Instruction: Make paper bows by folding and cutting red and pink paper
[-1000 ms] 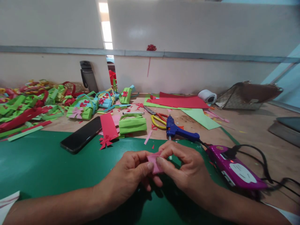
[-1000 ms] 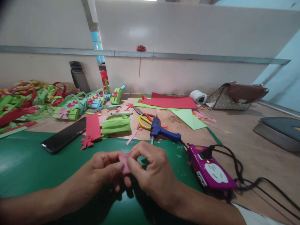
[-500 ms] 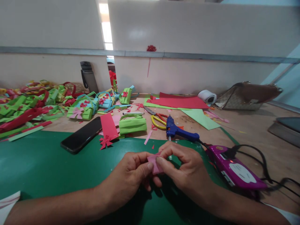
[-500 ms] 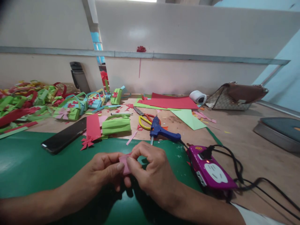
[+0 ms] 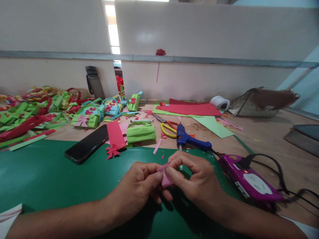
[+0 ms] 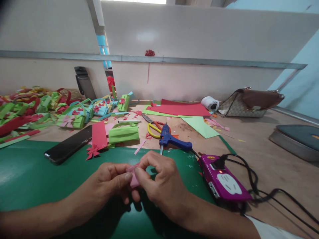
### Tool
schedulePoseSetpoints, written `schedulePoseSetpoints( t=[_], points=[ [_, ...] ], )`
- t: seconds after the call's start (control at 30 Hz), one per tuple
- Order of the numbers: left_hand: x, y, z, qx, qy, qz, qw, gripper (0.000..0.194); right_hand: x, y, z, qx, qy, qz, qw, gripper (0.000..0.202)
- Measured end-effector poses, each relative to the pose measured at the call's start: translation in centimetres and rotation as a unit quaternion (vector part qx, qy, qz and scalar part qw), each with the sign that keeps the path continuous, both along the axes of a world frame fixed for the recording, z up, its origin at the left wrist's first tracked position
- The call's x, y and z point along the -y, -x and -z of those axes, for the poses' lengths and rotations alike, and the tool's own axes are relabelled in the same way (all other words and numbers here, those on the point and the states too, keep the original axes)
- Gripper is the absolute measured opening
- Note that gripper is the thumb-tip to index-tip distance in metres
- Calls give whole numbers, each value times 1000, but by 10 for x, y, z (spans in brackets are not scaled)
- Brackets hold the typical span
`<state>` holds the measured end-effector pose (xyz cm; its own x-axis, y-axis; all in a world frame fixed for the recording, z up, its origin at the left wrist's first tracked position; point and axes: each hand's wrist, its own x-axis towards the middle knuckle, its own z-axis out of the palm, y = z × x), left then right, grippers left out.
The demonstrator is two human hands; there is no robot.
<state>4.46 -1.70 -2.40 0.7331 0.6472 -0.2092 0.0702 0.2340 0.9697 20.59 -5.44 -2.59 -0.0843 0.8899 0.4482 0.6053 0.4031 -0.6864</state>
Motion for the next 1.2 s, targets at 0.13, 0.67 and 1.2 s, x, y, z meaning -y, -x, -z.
schedulePoseSetpoints(
  t=[0.13,0.67,1.2],
  points=[
    [0,-1,-1,3,-3,-1,1000,31,1,0,0,2,-1,2,1000,20],
    [0,0,0,1,-6,-13,1000,33,0,1,-2,-1,14,-6,1000,20],
    [-1,1,1,-24,4,2,1000,36,0,1,0,-95,45,36,994,18]
  ],
)
